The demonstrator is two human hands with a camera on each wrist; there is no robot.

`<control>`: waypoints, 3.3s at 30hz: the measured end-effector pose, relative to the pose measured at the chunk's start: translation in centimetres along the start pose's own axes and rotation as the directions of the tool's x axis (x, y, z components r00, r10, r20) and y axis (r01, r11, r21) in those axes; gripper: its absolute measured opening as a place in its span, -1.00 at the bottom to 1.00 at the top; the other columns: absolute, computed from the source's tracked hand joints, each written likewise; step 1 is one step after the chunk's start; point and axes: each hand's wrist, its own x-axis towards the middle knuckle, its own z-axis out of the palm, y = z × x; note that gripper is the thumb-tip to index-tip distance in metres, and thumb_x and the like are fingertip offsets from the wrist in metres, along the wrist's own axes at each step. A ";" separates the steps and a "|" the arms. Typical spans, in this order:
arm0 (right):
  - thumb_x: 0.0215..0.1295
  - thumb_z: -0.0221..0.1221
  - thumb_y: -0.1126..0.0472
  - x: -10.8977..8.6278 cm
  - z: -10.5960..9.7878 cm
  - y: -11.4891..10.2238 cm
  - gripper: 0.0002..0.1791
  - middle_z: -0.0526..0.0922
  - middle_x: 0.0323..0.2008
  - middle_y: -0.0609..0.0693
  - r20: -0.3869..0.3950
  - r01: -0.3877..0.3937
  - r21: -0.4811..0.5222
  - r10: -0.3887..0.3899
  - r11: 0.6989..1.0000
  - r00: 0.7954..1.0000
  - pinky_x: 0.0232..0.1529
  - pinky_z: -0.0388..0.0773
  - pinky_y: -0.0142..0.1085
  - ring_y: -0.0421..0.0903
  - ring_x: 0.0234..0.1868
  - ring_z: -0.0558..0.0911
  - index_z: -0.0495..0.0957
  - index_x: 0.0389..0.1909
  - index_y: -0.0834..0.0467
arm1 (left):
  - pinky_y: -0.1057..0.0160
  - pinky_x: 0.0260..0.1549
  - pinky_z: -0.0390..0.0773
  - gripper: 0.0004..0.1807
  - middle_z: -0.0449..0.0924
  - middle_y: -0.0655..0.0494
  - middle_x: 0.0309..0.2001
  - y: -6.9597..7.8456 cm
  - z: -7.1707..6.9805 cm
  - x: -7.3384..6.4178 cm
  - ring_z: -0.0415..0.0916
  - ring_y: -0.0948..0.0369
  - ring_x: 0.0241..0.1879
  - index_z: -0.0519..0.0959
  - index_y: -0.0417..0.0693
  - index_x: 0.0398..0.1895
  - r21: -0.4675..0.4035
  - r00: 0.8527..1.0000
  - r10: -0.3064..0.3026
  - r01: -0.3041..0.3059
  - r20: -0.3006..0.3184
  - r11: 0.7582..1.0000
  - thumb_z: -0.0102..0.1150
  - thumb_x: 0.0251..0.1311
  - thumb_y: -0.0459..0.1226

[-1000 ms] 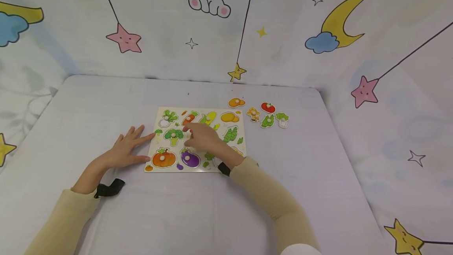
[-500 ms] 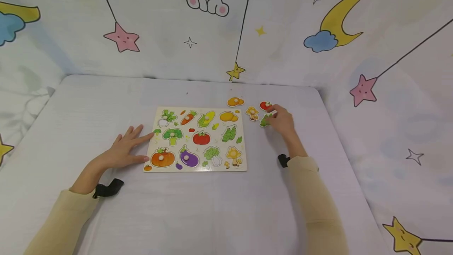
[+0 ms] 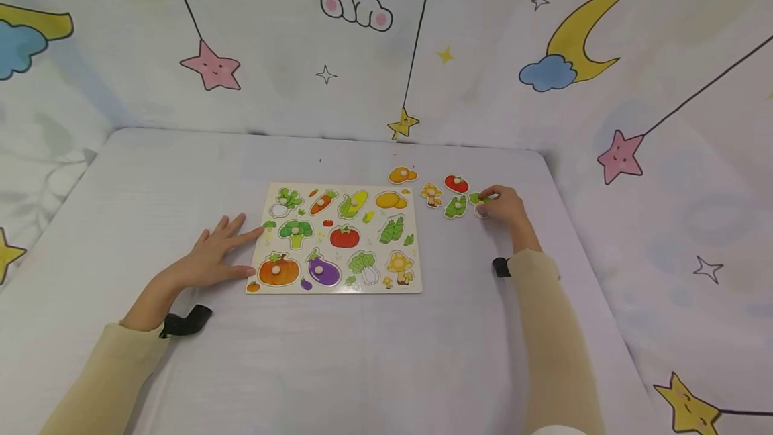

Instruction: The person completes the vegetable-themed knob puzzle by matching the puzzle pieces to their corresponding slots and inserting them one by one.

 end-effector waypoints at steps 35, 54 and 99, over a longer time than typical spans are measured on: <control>0.28 0.26 0.17 -4.8 2.8 -4.5 -0.67 0.58 -0.32 0.02 -0.009 0.133 0.060 -0.132 0.989 0.991 -0.22 0.36 -0.26 0.06 -0.16 0.48 0.58 -0.03 0.29 | -0.45 0.33 -0.40 -0.16 -0.20 -0.38 0.52 -0.1 0.1 0.0 -0.41 -0.39 0.49 0.27 -0.07 0.45 0.012 1.000 0.000 0.000 -0.003 1.000 0.34 0.12 -0.01; 0.10 0.39 0.24 -11.9 14.4 -11.3 -0.91 0.53 -0.55 -0.10 0.208 0.420 -0.103 -0.393 0.902 0.895 -0.36 0.39 -0.37 -0.16 -0.42 0.46 0.68 -0.37 0.07 | -0.45 0.33 -0.42 -0.16 -0.20 -0.39 0.52 -0.1 0.0 -0.1 -0.42 -0.38 0.49 0.26 -0.08 0.45 0.001 1.000 0.000 0.000 -0.004 1.000 0.34 0.13 -0.02; 0.31 0.24 0.14 -3.4 4.2 -5.2 -0.37 0.47 -0.12 0.15 -0.024 0.156 -0.055 -0.158 0.986 0.987 -0.28 0.39 -0.27 0.04 -0.19 0.44 0.30 0.36 0.13 | -0.46 0.33 -0.40 -0.15 -0.19 -0.40 0.52 -0.3 0.2 0.1 -0.40 -0.40 0.48 0.27 -0.08 0.44 0.011 1.000 -0.002 0.002 -0.009 1.000 0.35 0.11 -0.01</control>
